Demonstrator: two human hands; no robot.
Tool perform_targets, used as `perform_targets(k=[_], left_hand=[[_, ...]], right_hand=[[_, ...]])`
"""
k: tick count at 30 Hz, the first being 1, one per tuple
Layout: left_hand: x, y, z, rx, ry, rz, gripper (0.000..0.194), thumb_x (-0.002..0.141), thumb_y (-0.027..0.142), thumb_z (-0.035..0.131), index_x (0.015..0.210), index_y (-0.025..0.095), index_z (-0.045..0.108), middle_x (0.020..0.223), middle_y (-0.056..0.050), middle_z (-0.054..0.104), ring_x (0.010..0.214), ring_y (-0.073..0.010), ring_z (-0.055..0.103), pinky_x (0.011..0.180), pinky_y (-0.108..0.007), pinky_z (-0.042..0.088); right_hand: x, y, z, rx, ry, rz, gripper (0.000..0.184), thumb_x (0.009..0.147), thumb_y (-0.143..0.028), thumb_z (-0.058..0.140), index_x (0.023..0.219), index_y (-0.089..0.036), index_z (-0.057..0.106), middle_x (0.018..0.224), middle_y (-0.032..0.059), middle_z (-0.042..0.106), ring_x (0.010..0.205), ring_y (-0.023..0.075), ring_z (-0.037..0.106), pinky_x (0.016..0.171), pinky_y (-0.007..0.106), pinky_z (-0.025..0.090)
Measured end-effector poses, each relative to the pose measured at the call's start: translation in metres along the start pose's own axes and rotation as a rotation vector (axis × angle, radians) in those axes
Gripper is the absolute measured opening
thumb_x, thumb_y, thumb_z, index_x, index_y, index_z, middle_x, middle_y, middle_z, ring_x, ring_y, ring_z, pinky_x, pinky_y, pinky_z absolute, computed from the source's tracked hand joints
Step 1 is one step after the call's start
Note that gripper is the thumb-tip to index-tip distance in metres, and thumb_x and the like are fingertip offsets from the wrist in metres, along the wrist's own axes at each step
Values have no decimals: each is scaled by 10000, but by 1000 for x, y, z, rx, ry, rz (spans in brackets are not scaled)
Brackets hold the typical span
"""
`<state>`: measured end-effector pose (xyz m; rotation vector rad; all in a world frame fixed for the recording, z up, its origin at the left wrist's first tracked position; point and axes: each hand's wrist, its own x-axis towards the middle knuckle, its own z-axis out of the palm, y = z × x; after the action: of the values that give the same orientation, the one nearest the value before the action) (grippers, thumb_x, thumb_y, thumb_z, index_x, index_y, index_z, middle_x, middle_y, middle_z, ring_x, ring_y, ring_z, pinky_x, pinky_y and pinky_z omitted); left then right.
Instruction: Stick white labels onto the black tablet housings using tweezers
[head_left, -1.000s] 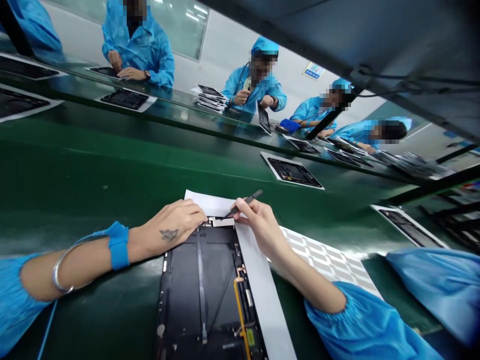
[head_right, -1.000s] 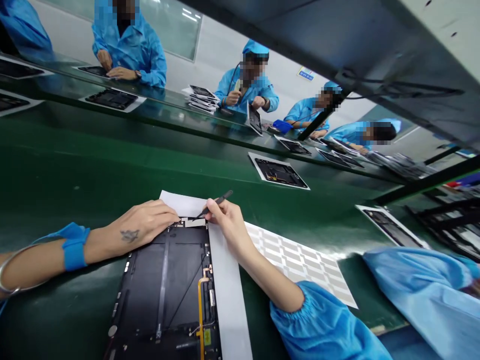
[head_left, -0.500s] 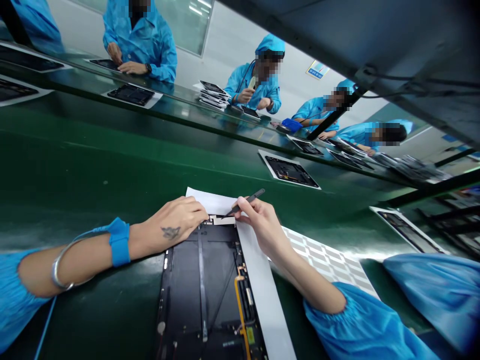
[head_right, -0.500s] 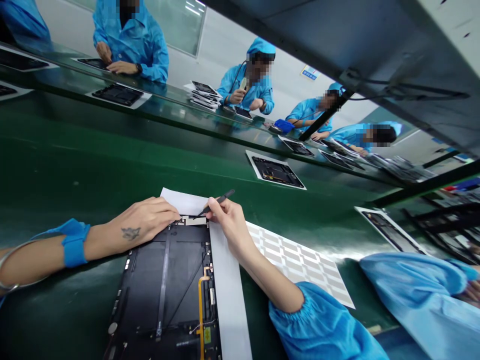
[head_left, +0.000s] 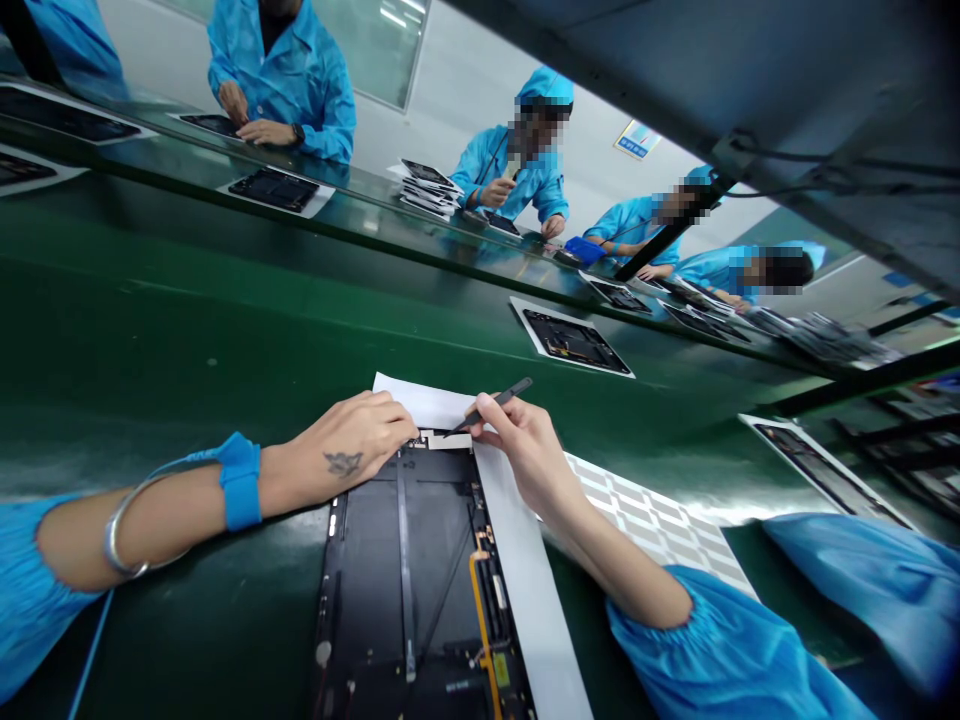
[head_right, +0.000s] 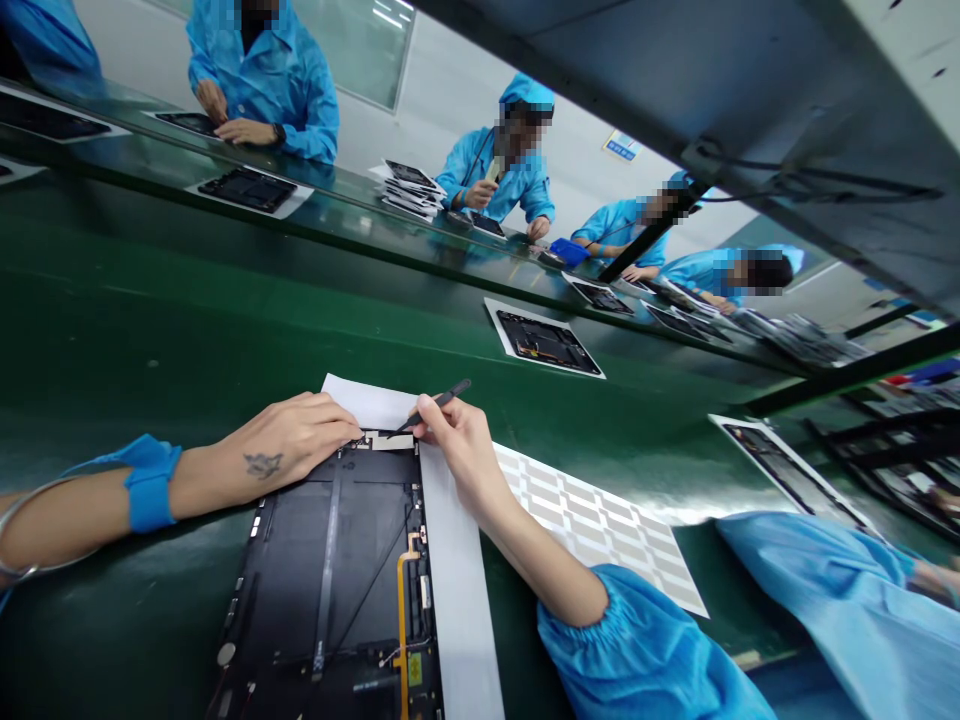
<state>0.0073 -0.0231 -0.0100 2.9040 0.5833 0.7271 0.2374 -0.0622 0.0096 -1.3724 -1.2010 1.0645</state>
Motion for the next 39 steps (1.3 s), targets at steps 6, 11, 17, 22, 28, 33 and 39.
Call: perform_targets(k=[6,11,17,22,28,33,39], left_hand=[[0,0,1,-2,-9,0,254,1027,151,420,964,138,666,970,-57,694,895,-204,613,803,-336,450],[0,1,0,-1,-9,-4,261,1029,151,411,970,137,664,970,-59,692,894,-204,611,804,-338,452],[0,1,-1,1,-28,-16,285,1034,155,388,972,146,665,987,-59,694,913,-201,610,818,-333,453],[0,2,-2,-17,-28,-19,296,1042,171,376,975,149,664,989,-58,692,908,-199,608,818,-339,455],[0,2,-3,-24,-32,-21,294,1034,151,377,980,141,666,981,-68,689,904,-203,607,814,-343,460],[1,2,-3,-8,-33,-17,283,1039,160,385,968,144,659,965,-61,688,895,-200,605,808,-331,449],[1,2,-3,0,-42,-20,274,1039,165,394,968,144,657,980,-65,689,907,-202,607,816,-334,450]], right_hand=[[1,2,-1,-16,5,1,468,727,-612,760,650,-164,647,670,24,611,693,155,561,693,286,470],[1,1,0,-26,6,4,465,728,-614,754,655,-168,643,659,21,606,677,155,554,679,289,464],[0,1,1,-35,15,11,467,722,-617,752,669,-165,645,658,21,599,686,161,556,698,301,477],[0,0,1,-28,19,6,469,731,-615,748,639,-168,637,665,29,603,701,167,557,706,303,484],[0,0,0,-27,9,-3,481,727,-623,751,609,-175,623,672,33,604,712,174,564,708,304,490],[1,0,0,-28,3,-6,481,723,-625,757,614,-175,627,669,29,609,701,169,569,708,304,492],[1,2,-1,-27,-4,-1,474,732,-615,754,623,-172,625,663,24,609,680,157,556,689,290,469]])
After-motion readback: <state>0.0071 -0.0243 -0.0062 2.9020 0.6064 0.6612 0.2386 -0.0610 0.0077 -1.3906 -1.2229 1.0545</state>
